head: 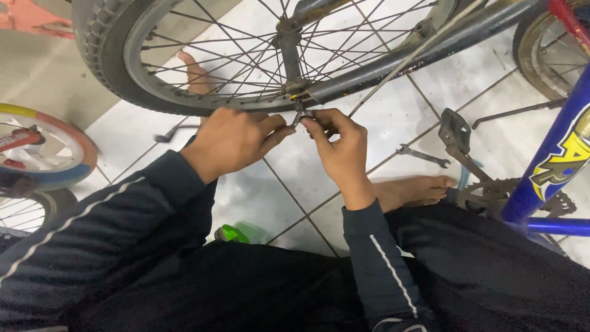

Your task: Removing an axle nut and washer from a bicycle wheel using a wrench and manual unscrewing.

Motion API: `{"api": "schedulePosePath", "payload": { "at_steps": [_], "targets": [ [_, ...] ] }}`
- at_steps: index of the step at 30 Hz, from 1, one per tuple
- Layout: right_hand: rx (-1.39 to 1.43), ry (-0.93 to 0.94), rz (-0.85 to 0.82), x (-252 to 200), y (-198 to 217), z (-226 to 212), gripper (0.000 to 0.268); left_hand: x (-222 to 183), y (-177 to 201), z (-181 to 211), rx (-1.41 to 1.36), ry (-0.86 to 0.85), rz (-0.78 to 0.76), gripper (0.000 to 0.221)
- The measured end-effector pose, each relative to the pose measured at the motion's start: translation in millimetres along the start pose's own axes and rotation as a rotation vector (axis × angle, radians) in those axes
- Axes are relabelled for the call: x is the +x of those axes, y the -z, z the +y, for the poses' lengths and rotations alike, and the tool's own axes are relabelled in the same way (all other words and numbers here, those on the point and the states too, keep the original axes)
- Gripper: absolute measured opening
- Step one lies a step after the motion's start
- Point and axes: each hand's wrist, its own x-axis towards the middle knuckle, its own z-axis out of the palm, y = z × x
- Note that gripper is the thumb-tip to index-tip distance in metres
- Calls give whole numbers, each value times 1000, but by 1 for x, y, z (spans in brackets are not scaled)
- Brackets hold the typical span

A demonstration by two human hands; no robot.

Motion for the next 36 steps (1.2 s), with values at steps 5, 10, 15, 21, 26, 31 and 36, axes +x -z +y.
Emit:
{"api": "schedulePosePath", "payload": {
  "at_steps": [5,10,15,21,26,31,36],
  "targets": [
    [-60,-10,30,-3,-10,-8,10,0,8,9,306,-27,-36,19],
    [-80,-14,67,-4,-14,-14,10,0,-30,15,454,-32,-73,14],
    [-36,-88,63,-6,-18,-12,14,-1,-37,12,435,-3,-101,16],
    [56,-171,73,-8,-24,-14,19,-3,-21,-1,88,56,-12,24],
    [84,-159,85,-6,-20,-6,19,-2,-72,-12,-24,38,17,22],
    [5,-88,110,-3,-16,-6,21,8,-87,-13,-16,38,17,23],
    [-87,5,110,-1,-13,-19,20,16,-84,-13,-192,5,-24,21]
  ]
}}
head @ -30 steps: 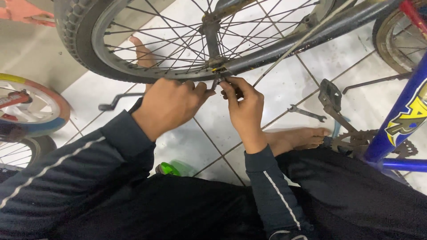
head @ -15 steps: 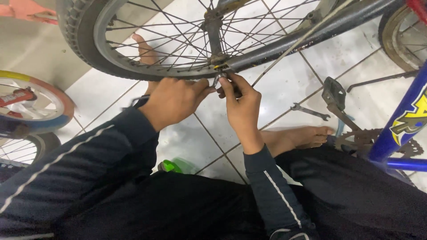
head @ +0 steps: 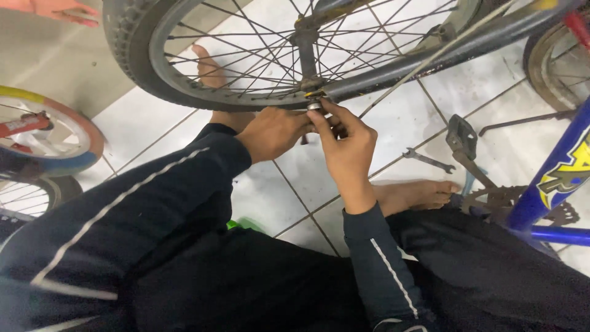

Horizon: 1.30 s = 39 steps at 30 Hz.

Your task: Removing an axle nut and washer from a bicycle wheel using a wrench and manual unscrewing.

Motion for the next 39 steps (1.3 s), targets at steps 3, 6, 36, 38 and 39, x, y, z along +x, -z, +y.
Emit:
{"api": "schedulePosePath", "payload": {
  "at_steps": [3,6,36,38,39],
  "targets": [
    [0,11,-16,-1,2,-1,22,13,0,-8,26,33,-109,26],
    [-4,21,-34,-2,2,-4,22,12,-18,-21,111,49,-118,32],
    [209,-502,-227,9,30,-6,38,-2,49,53,-92,76,-200,29],
    [219,-500,-256,5,24,-1,38,-6,49,50,8,71,-215,28],
    [227,-496,-288,4,21,1,39,-8,49,48,108,68,-227,27]
  ]
}}
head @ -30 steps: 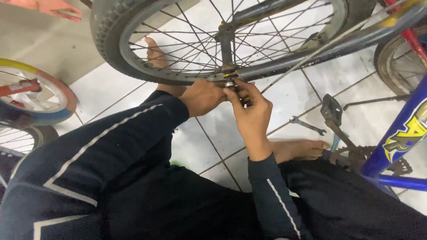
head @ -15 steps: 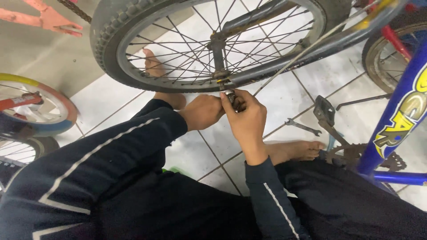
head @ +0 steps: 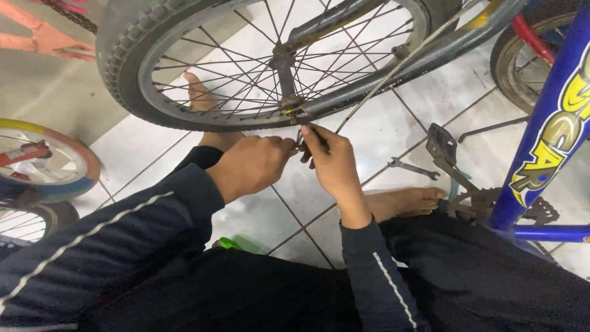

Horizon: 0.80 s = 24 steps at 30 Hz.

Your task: Removing an axle nut and washer from a bicycle wheel using a wrench and manual unscrewing.

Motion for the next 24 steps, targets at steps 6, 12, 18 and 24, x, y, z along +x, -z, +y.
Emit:
{"api": "schedulePosePath", "payload": {
  "at_steps": [6,12,18,24],
  "targets": [
    [73,-6,7,5,-16,6,41,-2,12,-8,293,16,-78,24],
    [128,50,25,4,-24,9,40,4,6,-3,411,22,-88,17],
    [223,37,85,-1,-26,0,38,10,9,3,436,12,-63,18],
    [317,-30,103,1,-30,9,41,9,18,10,360,45,-66,23]
  ]
}}
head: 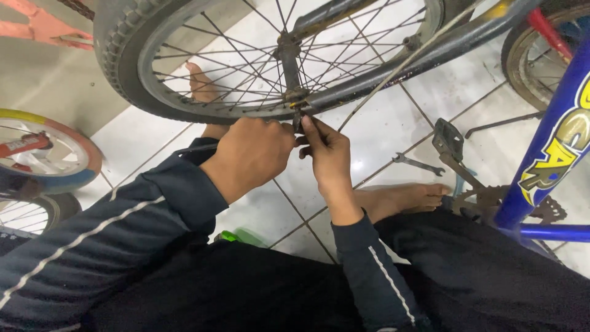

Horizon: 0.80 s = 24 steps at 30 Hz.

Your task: Removing an axle nut and washer from a bicycle wheel using a wrench and manual unscrewing.

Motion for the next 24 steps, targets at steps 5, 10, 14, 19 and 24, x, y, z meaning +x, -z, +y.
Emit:
{"api": "schedulePosePath", "payload": {
  "at_steps": [5,10,14,19,24],
  "targets": [
    [103,-95,28,2,-2,8,46,4,-1,3,-14,28,7,23],
    [167,-170,23,18,6,50,45,6,-2,16,3,26,70,24],
    [186,-179,8,27,14,68,46,17,-36,34,246,69,160,15],
    [190,-194,6,9,2,24,45,12,-19,45,404,154,204,13],
    [212,-145,2,13,1,37,41,3,-13,1,-56,148,91,20]
  ]
}}
